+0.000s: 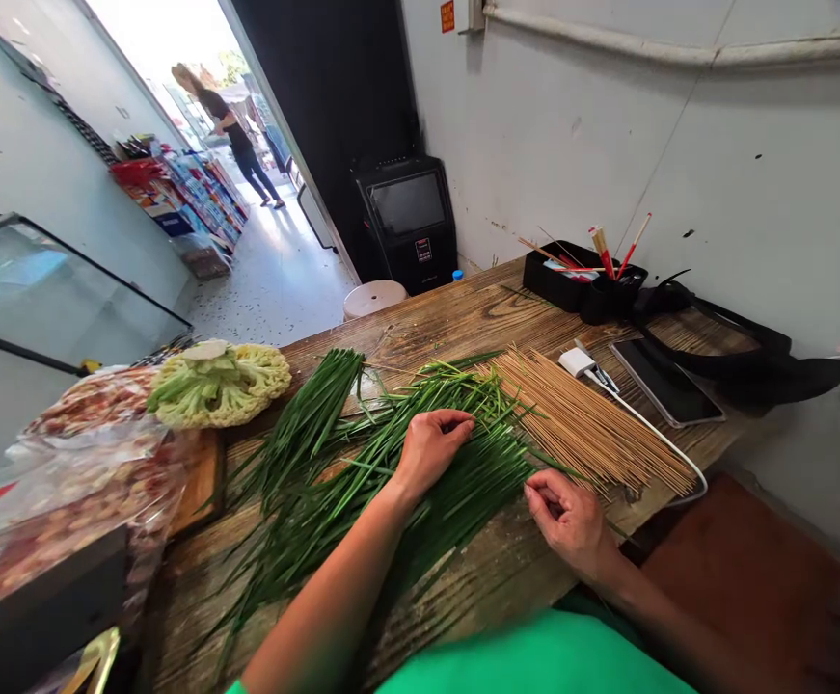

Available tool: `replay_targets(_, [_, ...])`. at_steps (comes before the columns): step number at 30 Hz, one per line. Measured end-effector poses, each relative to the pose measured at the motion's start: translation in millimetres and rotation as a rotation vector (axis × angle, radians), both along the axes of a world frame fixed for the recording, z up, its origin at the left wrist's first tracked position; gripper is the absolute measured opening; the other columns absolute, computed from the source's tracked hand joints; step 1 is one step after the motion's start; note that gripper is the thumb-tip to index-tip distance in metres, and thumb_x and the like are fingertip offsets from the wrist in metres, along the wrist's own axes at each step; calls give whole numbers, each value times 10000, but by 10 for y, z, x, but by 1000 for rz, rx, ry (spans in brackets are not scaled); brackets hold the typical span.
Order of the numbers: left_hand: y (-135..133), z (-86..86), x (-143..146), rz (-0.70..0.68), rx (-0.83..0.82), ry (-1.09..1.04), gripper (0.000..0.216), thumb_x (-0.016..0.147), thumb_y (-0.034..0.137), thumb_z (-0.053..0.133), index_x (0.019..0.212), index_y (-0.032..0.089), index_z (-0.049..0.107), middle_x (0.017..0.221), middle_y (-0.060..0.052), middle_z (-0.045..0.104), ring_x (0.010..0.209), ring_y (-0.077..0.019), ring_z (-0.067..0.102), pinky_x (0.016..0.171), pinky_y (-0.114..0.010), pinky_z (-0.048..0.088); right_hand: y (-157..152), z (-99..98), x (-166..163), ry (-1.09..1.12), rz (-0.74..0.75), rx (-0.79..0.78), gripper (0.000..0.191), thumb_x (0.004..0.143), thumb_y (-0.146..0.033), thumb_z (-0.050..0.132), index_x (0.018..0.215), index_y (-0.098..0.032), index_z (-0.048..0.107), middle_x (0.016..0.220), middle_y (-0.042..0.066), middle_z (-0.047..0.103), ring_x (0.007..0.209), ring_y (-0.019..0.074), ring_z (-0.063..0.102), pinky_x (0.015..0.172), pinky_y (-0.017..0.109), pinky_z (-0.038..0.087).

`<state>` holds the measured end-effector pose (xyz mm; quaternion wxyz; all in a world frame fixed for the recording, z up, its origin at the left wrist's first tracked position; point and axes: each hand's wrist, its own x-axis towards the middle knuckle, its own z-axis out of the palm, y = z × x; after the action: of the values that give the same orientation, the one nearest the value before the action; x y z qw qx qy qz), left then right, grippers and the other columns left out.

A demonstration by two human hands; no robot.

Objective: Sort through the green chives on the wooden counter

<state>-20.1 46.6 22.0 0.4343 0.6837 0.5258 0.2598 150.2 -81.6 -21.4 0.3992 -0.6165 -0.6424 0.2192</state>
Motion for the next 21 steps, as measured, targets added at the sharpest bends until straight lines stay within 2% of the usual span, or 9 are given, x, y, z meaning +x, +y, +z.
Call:
replay_targets(7, [-3,-8,-10,5,13,-16,261,755,320,566,870,145,720,739,-25,700,653,-123,588,620,-215,445,-3,5,0,-1,1,-9,134,867,-262,448,801,-197,545,578,-14,610,494,112,594,478,193,429])
replay_targets(21, [-13,11,-4,-9,15,-5,263,756,327,563,870,150,723,731,-15,699,625,-114,569,598,-210,424,-7,-9,1,-31,-16,20,144,864,-259,452,783,-196,553,580,-13,616,489,111,587,471,191,426])
